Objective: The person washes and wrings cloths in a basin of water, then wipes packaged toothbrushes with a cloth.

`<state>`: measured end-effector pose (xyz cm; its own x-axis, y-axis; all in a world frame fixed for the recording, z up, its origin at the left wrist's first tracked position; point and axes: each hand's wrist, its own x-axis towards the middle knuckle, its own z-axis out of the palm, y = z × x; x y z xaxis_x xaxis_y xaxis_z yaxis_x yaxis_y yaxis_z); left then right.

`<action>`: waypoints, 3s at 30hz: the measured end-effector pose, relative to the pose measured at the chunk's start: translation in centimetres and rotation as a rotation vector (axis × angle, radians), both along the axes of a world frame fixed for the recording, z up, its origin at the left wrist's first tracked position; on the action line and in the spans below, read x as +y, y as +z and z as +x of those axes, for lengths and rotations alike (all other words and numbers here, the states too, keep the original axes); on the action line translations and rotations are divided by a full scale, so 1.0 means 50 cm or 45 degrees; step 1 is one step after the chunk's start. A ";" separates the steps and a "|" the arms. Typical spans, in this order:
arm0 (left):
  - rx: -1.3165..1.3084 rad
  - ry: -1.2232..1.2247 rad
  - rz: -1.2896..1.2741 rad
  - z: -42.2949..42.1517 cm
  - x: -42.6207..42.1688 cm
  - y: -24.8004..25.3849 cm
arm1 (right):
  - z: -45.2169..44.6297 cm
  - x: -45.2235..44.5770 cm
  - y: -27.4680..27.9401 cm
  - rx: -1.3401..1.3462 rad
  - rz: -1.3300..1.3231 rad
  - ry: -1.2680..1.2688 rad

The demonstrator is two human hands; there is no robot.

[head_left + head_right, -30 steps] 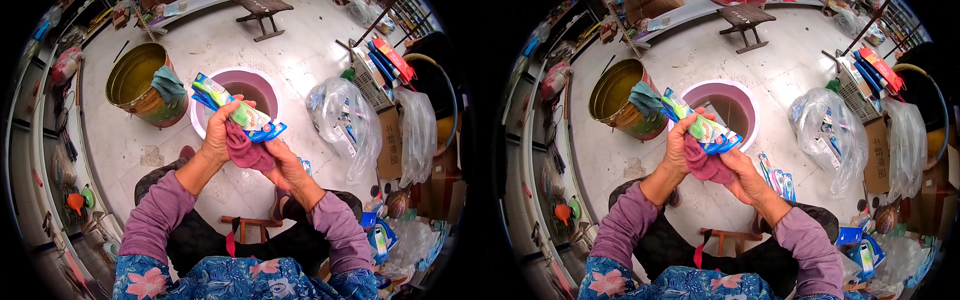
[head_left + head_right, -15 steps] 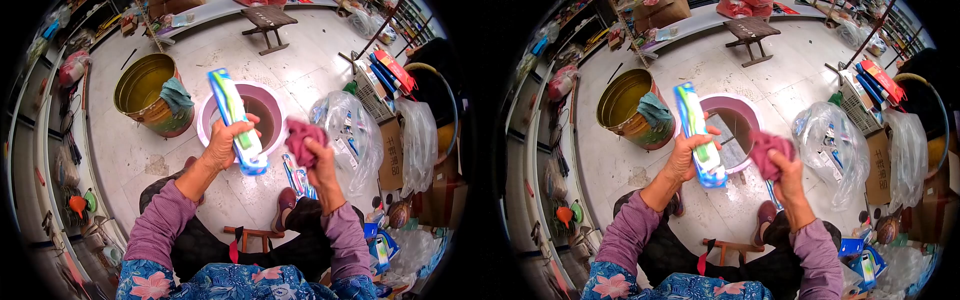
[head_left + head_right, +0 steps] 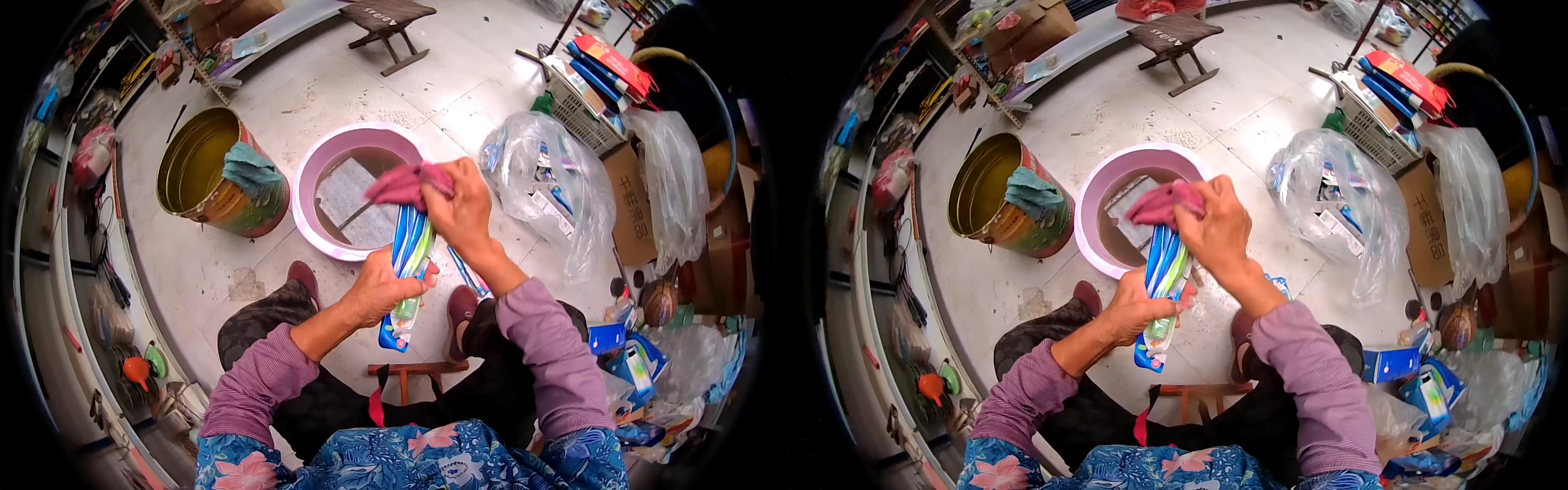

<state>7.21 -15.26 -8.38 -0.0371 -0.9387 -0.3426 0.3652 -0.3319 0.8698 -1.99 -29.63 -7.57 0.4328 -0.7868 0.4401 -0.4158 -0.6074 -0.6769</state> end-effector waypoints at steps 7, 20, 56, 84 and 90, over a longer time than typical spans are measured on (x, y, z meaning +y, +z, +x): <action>-0.143 0.261 -0.281 0.036 -0.034 -0.014 | -0.012 0.112 0.040 -0.015 -0.147 0.447; 0.014 0.350 -0.022 0.041 -0.024 0.002 | -0.003 0.133 0.031 -0.307 -0.224 0.434; 0.115 0.096 0.136 0.022 -0.017 0.008 | -0.021 0.115 0.042 -0.175 -0.241 0.408; -0.640 0.491 -0.457 0.040 -0.016 -0.010 | -0.047 0.058 0.005 -0.211 1.916 0.968; -0.751 0.442 -0.467 0.023 -0.017 -0.041 | -0.043 0.076 0.000 -0.279 1.945 0.909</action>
